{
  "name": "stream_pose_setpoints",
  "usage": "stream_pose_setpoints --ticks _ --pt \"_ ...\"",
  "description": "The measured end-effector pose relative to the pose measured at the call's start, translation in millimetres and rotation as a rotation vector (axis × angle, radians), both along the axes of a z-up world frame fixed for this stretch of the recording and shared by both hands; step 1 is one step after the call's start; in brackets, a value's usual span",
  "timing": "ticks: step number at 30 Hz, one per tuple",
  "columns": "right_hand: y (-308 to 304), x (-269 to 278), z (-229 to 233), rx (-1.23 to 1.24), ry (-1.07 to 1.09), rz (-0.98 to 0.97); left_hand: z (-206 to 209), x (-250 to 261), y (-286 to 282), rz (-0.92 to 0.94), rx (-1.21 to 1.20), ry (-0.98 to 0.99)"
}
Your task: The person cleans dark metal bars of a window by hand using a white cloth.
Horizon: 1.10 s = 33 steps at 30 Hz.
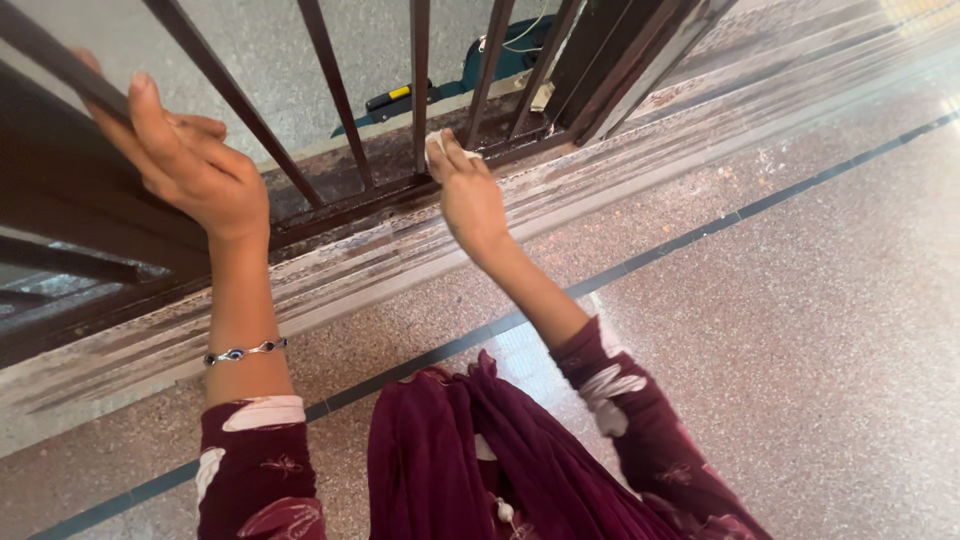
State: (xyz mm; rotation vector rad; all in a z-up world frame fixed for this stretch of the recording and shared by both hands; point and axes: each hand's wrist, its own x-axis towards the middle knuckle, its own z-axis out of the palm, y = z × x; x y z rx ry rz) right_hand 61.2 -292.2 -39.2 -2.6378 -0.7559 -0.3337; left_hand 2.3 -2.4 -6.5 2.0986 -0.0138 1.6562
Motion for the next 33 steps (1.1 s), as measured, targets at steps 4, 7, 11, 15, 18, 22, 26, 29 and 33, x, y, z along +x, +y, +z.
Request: stream_pose_setpoints --ticks 4,7,11,15,18,22,26,29,33 --pt "14 -4 -23 -0.021 -0.087 -0.064 2 0 2 -0.054 0.006 -0.011" --pt "-4 -1 -13 -0.049 -0.04 -0.012 2 1 2 -0.052 0.009 -0.008" --pt "0 1 -2 -0.02 0.012 -0.036 -1 2 6 -0.084 0.001 -0.012" --pt "9 -4 -10 0.049 -0.038 -0.011 -16 1 8 -0.053 -0.03 0.027" --pt "-12 -14 -5 0.258 0.043 0.056 -18 4 10 -0.036 -0.031 0.025" --pt "-18 -36 6 0.494 0.098 0.2 -11 4 7 -0.025 -0.023 0.001" --pt "18 -50 2 0.353 0.047 0.142 -2 2 0 -0.034 -0.015 -0.024" --pt "44 -38 -11 0.159 0.061 0.076 1 0 -2 -0.034 -0.015 -0.013" --pt "47 -37 -18 0.037 -0.069 0.147 4 3 -2 -0.071 -0.018 -0.045"
